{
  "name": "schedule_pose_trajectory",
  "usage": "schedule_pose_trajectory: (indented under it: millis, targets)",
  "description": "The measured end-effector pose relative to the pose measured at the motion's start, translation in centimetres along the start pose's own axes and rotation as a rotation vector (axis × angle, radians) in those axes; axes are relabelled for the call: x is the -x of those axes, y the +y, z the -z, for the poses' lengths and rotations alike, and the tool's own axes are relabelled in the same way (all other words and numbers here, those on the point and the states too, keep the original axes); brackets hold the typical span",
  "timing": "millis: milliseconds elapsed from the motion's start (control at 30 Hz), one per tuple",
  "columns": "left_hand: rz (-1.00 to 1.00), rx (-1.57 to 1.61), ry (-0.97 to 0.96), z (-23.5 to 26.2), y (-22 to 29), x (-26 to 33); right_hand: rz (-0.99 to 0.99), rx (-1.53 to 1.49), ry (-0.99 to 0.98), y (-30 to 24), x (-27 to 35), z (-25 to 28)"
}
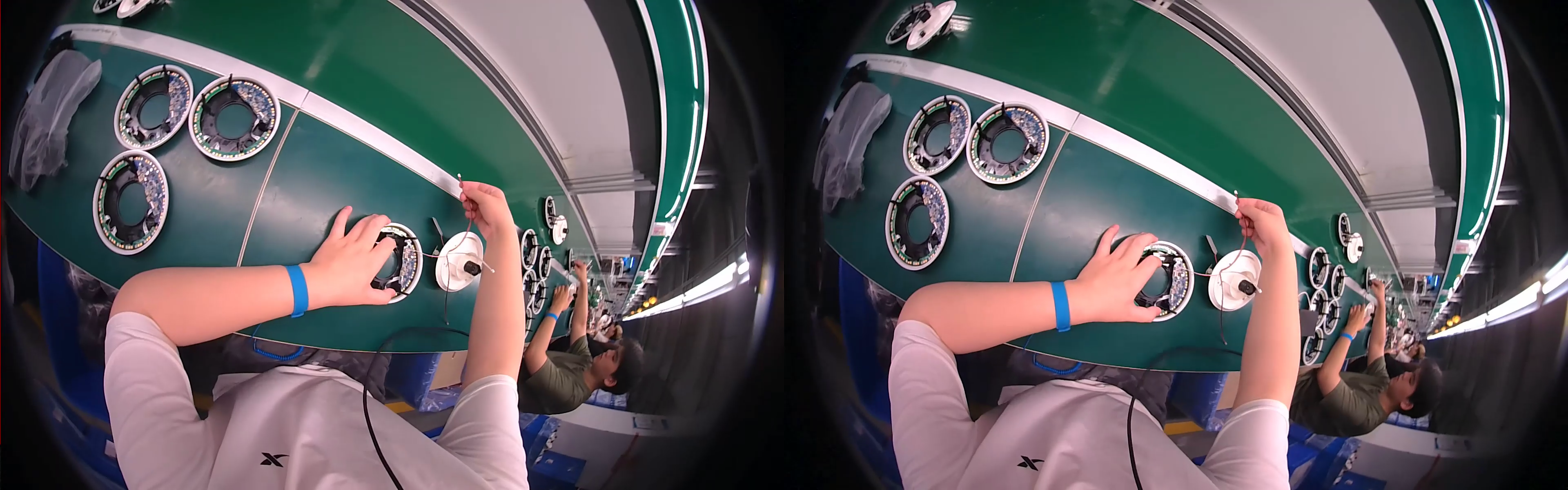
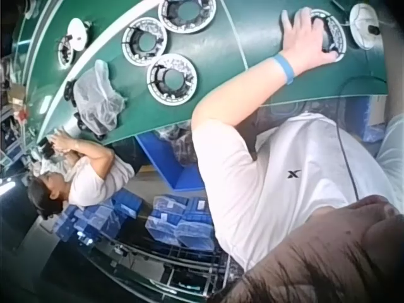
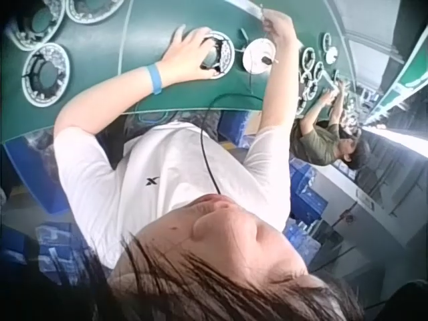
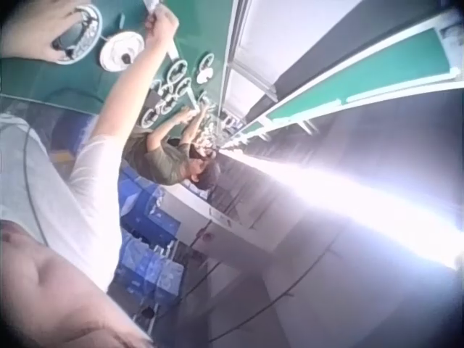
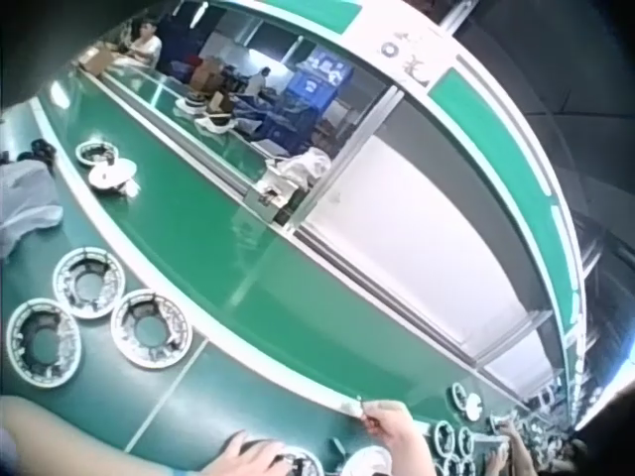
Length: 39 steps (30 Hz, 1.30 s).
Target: The person assembles circular LED light fixtures by hand, connecting electrical wiring to a circular LED board and mounting it into a fixture housing.
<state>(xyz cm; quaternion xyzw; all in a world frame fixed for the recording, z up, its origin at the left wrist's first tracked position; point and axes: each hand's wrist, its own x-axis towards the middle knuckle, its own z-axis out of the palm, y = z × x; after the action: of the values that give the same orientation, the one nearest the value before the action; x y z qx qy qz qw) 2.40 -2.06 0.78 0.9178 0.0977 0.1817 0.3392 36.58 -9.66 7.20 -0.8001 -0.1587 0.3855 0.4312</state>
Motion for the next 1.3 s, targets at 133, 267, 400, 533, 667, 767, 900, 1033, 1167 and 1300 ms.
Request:
schedule_pose_trajectory:
  millis: [133, 267, 400, 533, 667, 767, 900, 1033, 1167, 1300]
  targets:
    - [-0.011, 0.009, 0.006, -0.4, 0.1, -0.3, 0.197, -0.198, -0.043, 0.0, 3.4, -0.1]
    - [0.0, -0.007, 0.018, -0.6, -0.4, -0.3, 0.37, -0.471, -0.06, 1.1, 6.1, 1.5]
    - [0.003, -0.007, -0.003, -0.3, -1.1, -0.4, 0.426, -0.858, -0.111, 4.1, 7.6, 3.2]
    - [0.01, -0.023, -0.013, -0.1, -1.5, -0.3, 0.526, -1.166, -0.231, 7.1, 10.1, 3.1]
    - [0.017, -0.013, -0.021, 0.3, -1.3, -0.2, 0.664, -1.218, -0.264, 9.4, 12.5, 1.0]
    - [0.015, -0.027, -0.015, 0.0, -1.1, 0.0, 0.686, -1.232, -0.278, 10.0, 14.7, -0.8]
    - [0.042, -0.02, -0.007, -0.2, -1.3, 0.6, 0.662, -0.877, -0.344, 9.4, 16.9, -4.1]
    - [0.01, 0.004, 0.055, -0.5, -1.3, -0.1, 0.609, -0.135, -0.267, 7.6, 17.9, -5.4]
    - [0.006, 0.005, 0.073, -1.0, -1.1, 0.2, 0.392, 0.349, -0.251, 6.6, 18.2, -7.4]
    - [-0.002, 0.007, 0.069, -1.1, -0.4, 0.2, 0.312, 0.518, 0.006, 5.4, 17.2, -7.8]
